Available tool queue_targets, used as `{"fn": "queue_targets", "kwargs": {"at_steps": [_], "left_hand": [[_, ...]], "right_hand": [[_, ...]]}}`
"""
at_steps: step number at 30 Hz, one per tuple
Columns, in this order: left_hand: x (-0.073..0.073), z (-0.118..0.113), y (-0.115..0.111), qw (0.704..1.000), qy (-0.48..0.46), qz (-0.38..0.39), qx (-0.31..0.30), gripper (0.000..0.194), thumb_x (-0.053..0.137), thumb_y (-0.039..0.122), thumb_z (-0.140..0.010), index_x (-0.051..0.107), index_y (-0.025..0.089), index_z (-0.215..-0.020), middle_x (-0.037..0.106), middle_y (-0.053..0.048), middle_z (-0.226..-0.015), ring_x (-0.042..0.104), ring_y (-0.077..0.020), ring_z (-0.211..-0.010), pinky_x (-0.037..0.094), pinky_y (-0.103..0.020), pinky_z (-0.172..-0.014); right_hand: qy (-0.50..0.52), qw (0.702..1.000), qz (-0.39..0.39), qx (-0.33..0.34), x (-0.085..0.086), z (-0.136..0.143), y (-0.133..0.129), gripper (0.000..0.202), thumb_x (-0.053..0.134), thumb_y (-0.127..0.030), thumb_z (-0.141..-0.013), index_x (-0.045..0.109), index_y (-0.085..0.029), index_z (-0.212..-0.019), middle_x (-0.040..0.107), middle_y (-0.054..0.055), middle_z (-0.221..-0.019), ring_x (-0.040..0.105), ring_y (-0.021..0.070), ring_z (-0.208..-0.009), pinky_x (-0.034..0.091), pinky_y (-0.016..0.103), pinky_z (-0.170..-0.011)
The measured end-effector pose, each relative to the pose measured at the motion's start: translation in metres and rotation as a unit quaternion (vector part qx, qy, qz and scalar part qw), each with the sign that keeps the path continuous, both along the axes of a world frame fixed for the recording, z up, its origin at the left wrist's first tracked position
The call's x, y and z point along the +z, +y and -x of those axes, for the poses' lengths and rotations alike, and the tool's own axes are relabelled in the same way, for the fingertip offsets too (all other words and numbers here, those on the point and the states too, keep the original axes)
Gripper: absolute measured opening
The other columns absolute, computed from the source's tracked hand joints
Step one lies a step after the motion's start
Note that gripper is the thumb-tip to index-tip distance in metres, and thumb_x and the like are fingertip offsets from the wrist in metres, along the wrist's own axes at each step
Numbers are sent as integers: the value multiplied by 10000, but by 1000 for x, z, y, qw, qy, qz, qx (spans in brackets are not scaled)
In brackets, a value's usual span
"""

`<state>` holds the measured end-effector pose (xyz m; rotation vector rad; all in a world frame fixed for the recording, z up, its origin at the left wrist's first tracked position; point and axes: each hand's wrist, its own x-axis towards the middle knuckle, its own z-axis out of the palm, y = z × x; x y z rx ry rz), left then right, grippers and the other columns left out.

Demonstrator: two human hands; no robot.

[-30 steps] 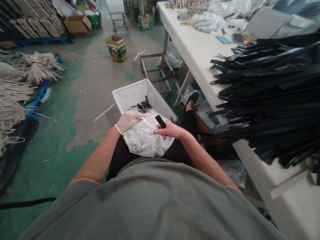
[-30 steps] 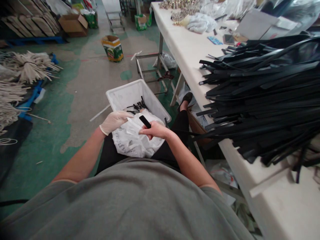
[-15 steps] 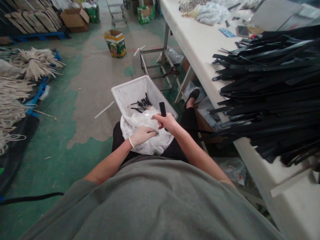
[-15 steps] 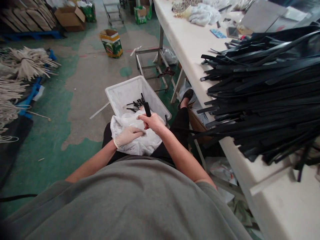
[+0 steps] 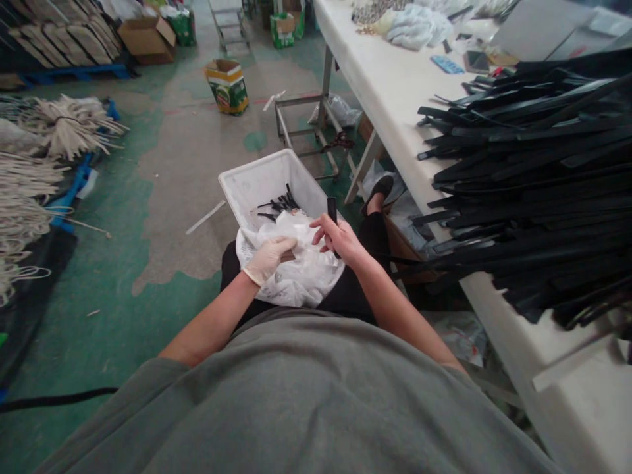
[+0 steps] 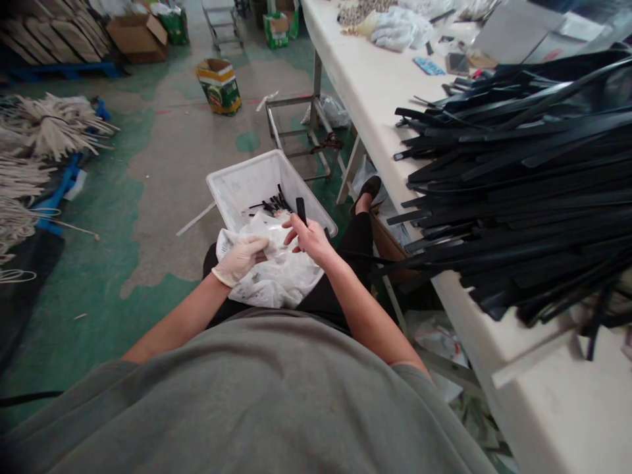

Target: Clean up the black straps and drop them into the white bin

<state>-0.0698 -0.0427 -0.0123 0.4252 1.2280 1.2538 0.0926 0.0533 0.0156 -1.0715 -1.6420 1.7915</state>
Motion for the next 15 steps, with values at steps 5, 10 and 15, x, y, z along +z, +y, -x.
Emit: {"fn": "queue_targets", "kwargs": {"at_steps": [5, 10, 15], "left_hand": [[6, 20, 13, 983, -107, 30, 146, 167, 754, 233, -736, 622, 165, -812, 683, 2, -723, 679, -146, -680, 564, -291, -741], [2, 10, 12, 990, -83, -34, 112, 170, 757, 248, -729, 638, 155, -807, 694, -11, -771, 689, -161, -759, 558, -307, -800], [-6, -8, 4, 994, -16, -104, 23, 292, 764, 410, -730, 687, 145, -826, 704, -42, -825, 665, -174, -781, 542, -295, -754]], "right_hand": [[-71, 980, 59, 176, -8, -24, -29, 622, 454, -705, -885, 669, -124, -817, 648, 31, -577, 423, 58, -405, 506, 196, -461], [-41, 991, 88, 88, -13, -10, -54, 446, 517, -560, -900, 670, -144, -945, 654, 14, -629, 442, 69, -449, 496, 183, -445], [-18, 999, 31, 13, -15, 10, -47, 251, 621, -397, -800, 627, -164, -708, 618, 7, -586, 550, 108, -553, 474, 169, -434]]}}
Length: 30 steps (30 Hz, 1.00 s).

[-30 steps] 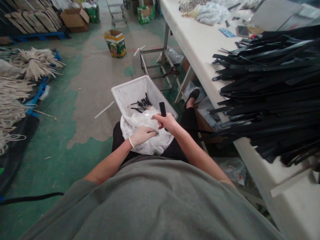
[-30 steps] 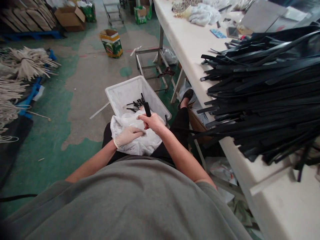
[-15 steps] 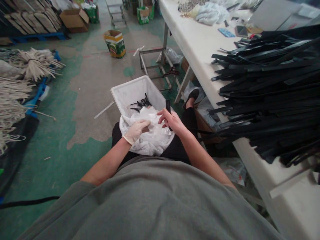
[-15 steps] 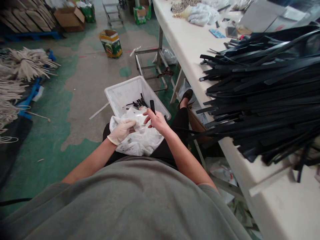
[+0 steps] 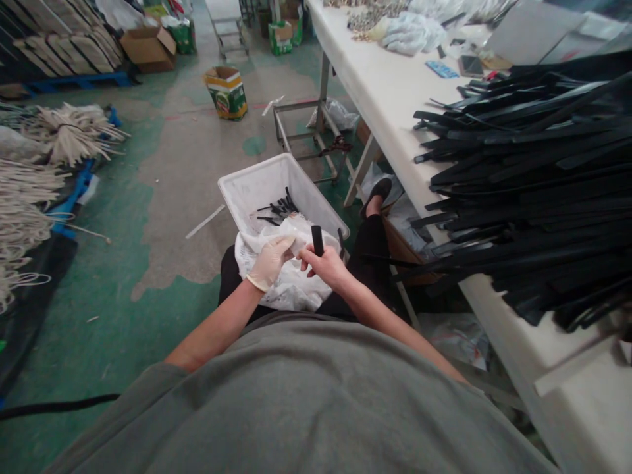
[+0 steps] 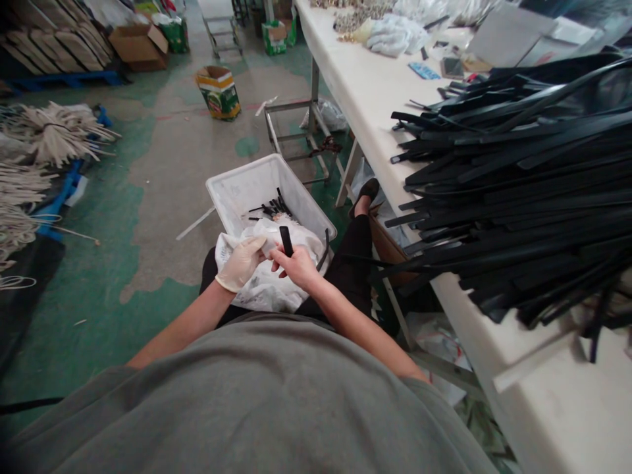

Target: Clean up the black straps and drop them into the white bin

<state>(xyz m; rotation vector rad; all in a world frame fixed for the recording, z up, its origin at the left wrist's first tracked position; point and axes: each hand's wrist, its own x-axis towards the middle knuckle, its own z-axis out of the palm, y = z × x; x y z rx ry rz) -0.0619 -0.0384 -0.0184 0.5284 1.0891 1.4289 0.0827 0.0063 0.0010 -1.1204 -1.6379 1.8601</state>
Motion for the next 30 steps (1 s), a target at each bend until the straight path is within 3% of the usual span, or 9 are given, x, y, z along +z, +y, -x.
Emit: {"fn": "queue_targets", "kwargs": {"at_steps": [3, 6, 10, 13, 17, 22, 26, 30], "left_hand": [[0, -2, -5, 997, 48, -13, -52, 330, 754, 464, -744, 724, 151, -844, 704, -32, -833, 636, -154, -747, 529, -294, -771], [4, 1, -6, 992, 110, -18, -61, 334, 757, 474, -744, 751, 148, -818, 711, -38, -823, 632, -163, -786, 506, -299, -831], [9, 3, -3, 986, 141, -25, -82, 380, 768, 479, -727, 775, 154, -926, 731, -53, -892, 643, -190, -861, 491, -302, -837], [9, 1, -1, 985, 148, -7, -88, 324, 758, 455, -741, 768, 141, -818, 721, -45, -819, 641, -172, -813, 484, -280, -808], [4, 2, 3, 997, 68, 28, -32, 311, 807, 420, -684, 721, 126, -734, 706, -46, -753, 660, -169, -759, 510, -286, -787], [1, 9, 12, 991, -71, 79, 76, 328, 858, 366, -645, 615, 154, -702, 690, -19, -722, 690, -159, -755, 534, -319, -835], [-2, 8, 14, 989, -102, 68, 81, 324, 837, 392, -687, 615, 163, -743, 715, -33, -779, 703, -171, -799, 534, -319, -834], [-5, 5, 13, 991, -116, 39, 61, 370, 885, 393, -610, 633, 157, -744, 729, -45, -810, 710, -198, -827, 540, -341, -842]], "right_hand": [[4, 1000, -26, 4, -2, 0, 6, 251, 621, -387, -779, 585, -165, -666, 613, 1, -580, 562, 99, -544, 467, 162, -439], [-11, 999, -38, -6, -5, -4, 10, 242, 613, -389, -785, 611, -159, -706, 617, 2, -576, 563, 96, -526, 470, 165, -443], [-36, 997, -64, -16, -7, -10, 11, 235, 599, -376, -804, 631, -153, -735, 618, 0, -568, 553, 93, -505, 476, 174, -456], [-56, 994, -95, -11, -7, -12, 11, 228, 602, -368, -812, 642, -152, -752, 626, -2, -576, 557, 92, -510, 480, 176, -475], [-46, 997, -65, 7, -3, -17, 5, 290, 580, -428, -843, 637, -157, -756, 626, 3, -593, 565, 97, -528, 493, 179, -472], [-45, 990, 37, 130, 2, -18, -6, 326, 547, -435, -883, 624, -163, -720, 628, 14, -589, 567, 105, -542, 494, 175, -435], [-50, 987, 69, 135, -1, -8, -8, 314, 540, -403, -909, 621, -168, -717, 635, 6, -579, 530, 85, -498, 481, 161, -421], [-56, 987, 80, 128, -4, -1, -3, 307, 533, -361, -928, 614, -165, -706, 635, -3, -566, 507, 79, -479, 485, 162, -421]]}}
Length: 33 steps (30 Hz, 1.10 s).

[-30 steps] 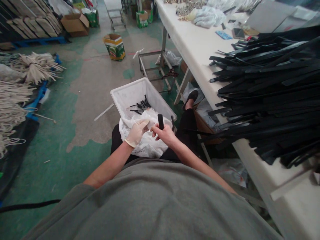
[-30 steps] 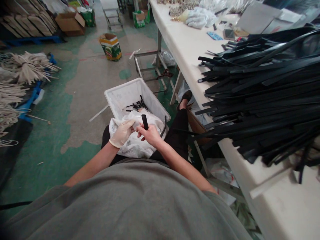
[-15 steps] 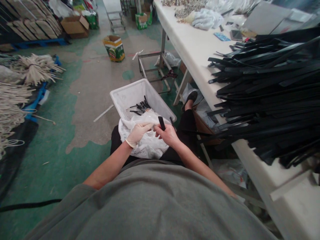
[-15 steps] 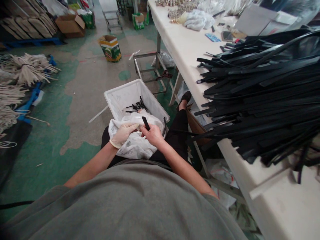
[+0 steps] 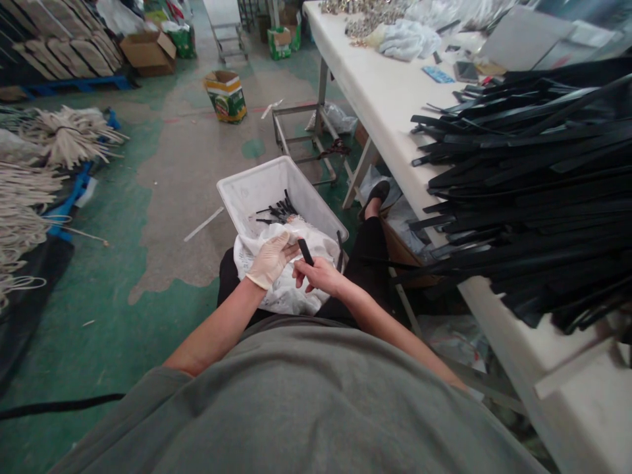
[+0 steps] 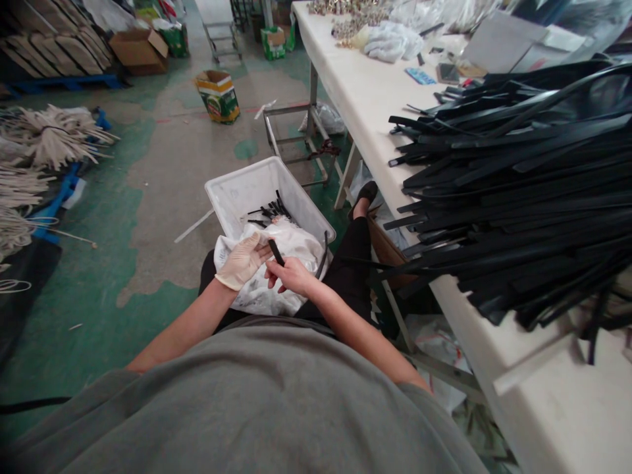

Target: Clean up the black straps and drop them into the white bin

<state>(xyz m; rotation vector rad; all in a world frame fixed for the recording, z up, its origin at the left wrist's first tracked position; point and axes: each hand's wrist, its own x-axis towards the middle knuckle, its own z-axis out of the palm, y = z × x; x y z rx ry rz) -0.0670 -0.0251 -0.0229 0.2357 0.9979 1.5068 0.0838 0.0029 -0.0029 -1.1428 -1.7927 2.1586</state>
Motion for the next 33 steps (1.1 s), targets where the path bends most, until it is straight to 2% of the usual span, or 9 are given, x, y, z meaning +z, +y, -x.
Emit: {"fn": "queue_targets", "kwargs": {"at_steps": [5, 10, 12, 14, 17, 20, 23, 28, 33], "left_hand": [[-1, -6, -5, 999, 32, -31, -27, 394, 895, 414, -583, 658, 142, -743, 727, -68, -782, 708, -212, -769, 562, -331, -758], [-4, -11, -13, 986, 101, -21, -129, 404, 808, 487, -683, 695, 118, -804, 618, -17, -547, 548, -140, -412, 445, -261, -425], [-2, -2, -10, 993, 95, -12, -75, 363, 818, 449, -684, 682, 129, -792, 637, -14, -588, 582, -137, -465, 474, -253, -468], [3, 12, -5, 997, 69, 1, 31, 297, 830, 376, -688, 652, 152, -764, 687, -23, -703, 670, -153, -655, 542, -260, -635], [11, 24, 1, 994, 25, 20, 101, 214, 797, 308, -742, 632, 177, -778, 717, -23, -807, 697, -164, -846, 547, -284, -804], [18, 8, 2, 999, 9, -1, 48, 195, 779, 306, -757, 654, 167, -813, 720, -29, -816, 687, -158, -777, 547, -276, -742], [25, -12, 2, 999, 8, -41, 2, 222, 764, 342, -766, 679, 151, -840, 719, -37, -810, 664, -155, -691, 539, -273, -664], [42, 0, 1, 998, -2, -25, 57, 180, 709, 346, -833, 696, 169, -864, 740, -54, -924, 688, -184, -955, 528, -289, -873], [44, -13, -2, 997, 17, -75, -6, 218, 761, 346, -778, 713, 149, -859, 734, -54, -855, 686, -181, -784, 544, -293, -758]], "right_hand": [[-3, 999, 29, 28, -4, 2, 4, 325, 519, -369, -945, 621, -157, -721, 644, 8, -566, 542, 83, -501, 487, 151, -427], [12, 997, 42, 67, -2, 3, 10, 322, 577, -434, -909, 624, -151, -764, 664, 5, -601, 530, 72, -465, 507, 171, -453], [24, 997, -8, 70, 5, -2, 12, 256, 606, -397, -891, 642, -146, -856, 710, 20, -708, 555, 72, -474, 516, 185, -483], [40, 994, -92, 46, 14, -11, 15, 250, 614, -343, -881, 638, -154, -1043, 735, 29, -818, 617, 85, -532, 518, 192, -533], [50, 976, -212, -15, 27, -20, 17, 393, 561, -273, -891, 550, -183, -1273, 710, -15, -759, 618, 86, -512, 499, 198, -554], [43, 966, -250, -43, 38, -15, 19, 457, 510, -243, -893, 501, -199, -1348, 662, -51, -680, 552, 80, -423, 471, 205, -501], [47, 965, -252, -47, 54, -12, 17, 527, 511, -263, -894, 441, -207, -1414, 683, -26, -760, 569, 90, -447, 479, 219, -502], [43, 939, -340, -18, 83, -32, 8, 586, 590, -294, -877, 442, -266, -1443, 709, -1, -888, 579, 95, -493, 491, 239, -550], [5, 927, -372, -43, 76, -26, 11, 506, 512, -218, -903, 482, -240, -1408, 708, -17, -787, 521, 91, -434, 475, 245, -551]]}}
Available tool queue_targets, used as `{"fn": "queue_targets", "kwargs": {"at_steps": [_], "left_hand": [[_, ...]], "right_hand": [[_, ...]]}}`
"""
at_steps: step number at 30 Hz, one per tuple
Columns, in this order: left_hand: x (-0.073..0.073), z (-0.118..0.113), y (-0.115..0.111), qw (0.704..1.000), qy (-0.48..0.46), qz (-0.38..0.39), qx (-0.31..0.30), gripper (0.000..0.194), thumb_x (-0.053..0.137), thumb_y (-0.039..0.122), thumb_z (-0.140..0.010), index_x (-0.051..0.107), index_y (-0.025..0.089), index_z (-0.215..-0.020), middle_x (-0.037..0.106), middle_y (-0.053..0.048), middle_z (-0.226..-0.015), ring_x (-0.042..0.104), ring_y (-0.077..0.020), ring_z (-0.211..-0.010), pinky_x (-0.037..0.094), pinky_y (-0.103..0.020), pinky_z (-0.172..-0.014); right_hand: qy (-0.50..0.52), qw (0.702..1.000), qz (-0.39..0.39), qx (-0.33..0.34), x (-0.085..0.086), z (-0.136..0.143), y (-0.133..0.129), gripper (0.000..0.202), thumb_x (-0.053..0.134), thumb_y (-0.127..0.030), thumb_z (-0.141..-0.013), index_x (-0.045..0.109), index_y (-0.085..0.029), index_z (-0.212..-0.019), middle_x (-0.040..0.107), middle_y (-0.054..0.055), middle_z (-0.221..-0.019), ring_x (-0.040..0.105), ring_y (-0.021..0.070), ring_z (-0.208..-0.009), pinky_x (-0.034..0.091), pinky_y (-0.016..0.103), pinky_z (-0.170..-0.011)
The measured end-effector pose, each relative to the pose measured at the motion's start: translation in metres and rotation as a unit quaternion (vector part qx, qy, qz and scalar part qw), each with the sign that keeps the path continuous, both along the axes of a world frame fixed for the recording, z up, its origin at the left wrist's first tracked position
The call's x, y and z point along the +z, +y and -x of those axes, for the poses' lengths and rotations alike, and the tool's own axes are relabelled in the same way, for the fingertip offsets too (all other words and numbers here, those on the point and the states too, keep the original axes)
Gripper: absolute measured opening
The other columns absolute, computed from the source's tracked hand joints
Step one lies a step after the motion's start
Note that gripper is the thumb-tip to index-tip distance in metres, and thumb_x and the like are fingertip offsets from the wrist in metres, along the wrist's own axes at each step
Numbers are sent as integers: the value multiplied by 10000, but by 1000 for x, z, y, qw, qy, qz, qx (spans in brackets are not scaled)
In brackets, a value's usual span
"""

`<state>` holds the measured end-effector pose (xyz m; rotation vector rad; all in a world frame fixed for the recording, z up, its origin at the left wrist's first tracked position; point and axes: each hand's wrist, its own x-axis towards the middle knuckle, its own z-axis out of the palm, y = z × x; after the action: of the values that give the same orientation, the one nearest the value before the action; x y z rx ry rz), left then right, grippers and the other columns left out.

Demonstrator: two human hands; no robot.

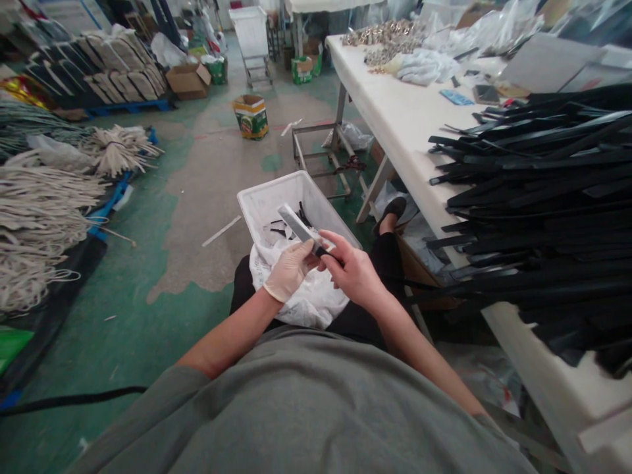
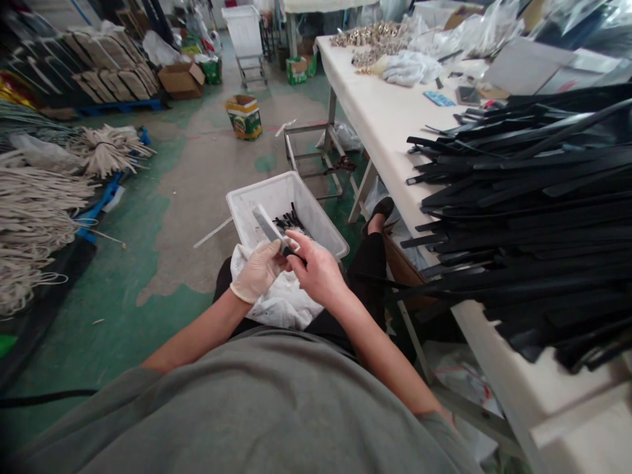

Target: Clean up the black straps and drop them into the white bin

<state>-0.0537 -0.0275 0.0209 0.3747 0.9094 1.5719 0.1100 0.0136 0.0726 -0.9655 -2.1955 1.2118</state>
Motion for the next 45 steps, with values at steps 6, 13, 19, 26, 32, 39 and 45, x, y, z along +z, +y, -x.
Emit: {"fn": "queue_targets", "kwargs": {"at_steps": [6, 13, 19, 26, 32, 39, 45], "left_hand": [[5, 7, 2, 998, -27, -5, 57, 210, 771, 320, -779, 730, 131, -860, 740, -70, -885, 694, -187, -876, 528, -299, -860], [12, -12, -1, 998, 18, -54, -4, 248, 800, 330, -739, 763, 124, -874, 751, -83, -887, 686, -180, -806, 523, -279, -786], [24, -8, 0, 997, 14, -68, 25, 216, 797, 320, -741, 764, 133, -844, 750, -77, -879, 691, -179, -827, 523, -283, -817], [25, -10, 3, 997, -9, -60, 38, 167, 774, 271, -777, 755, 123, -851, 747, -76, -894, 693, -172, -836, 529, -279, -839], [20, -14, 5, 998, 2, -56, -28, 176, 767, 286, -779, 745, 130, -857, 746, -74, -879, 675, -158, -725, 540, -276, -740], [15, 0, 9, 998, -32, -2, 54, 134, 726, 258, -821, 729, 132, -865, 746, -70, -906, 698, -166, -880, 528, -273, -855], [5, -20, 5, 999, -29, 18, 17, 98, 734, 225, -799, 707, 136, -831, 738, -54, -838, 692, -160, -788, 534, -256, -770]], "right_hand": [[-9, 997, -70, -7, 13, -8, -6, 586, 579, -241, -890, 424, -231, -1455, 732, -1, -841, 627, 134, -600, 473, 239, -612], [-27, 992, -116, -36, 12, -6, -5, 515, 529, -226, -910, 475, -199, -1421, 734, 13, -821, 645, 157, -645, 459, 249, -616], [-5, 992, -124, -21, 19, -12, -9, 508, 528, -221, -914, 481, -227, -1419, 743, 5, -823, 646, 145, -645, 467, 239, -624], [17, 996, -79, -31, 10, -11, -6, 529, 546, -265, -909, 465, -208, -1429, 727, 7, -797, 596, 131, -548, 466, 249, -585], [11, 995, -89, -38, 8, -9, -5, 491, 525, -237, -912, 500, -213, -1401, 729, 6, -787, 617, 139, -592, 452, 241, -590], [-37, 996, -79, -17, 4, -13, 0, 491, 552, -222, -897, 518, -221, -1387, 725, -15, -742, 617, 139, -586, 449, 238, -590], [-32, 994, -108, -5, 0, -7, 3, 476, 587, -215, -885, 548, -215, -1360, 740, 38, -926, 681, 180, -750, 504, 281, -706]]}}
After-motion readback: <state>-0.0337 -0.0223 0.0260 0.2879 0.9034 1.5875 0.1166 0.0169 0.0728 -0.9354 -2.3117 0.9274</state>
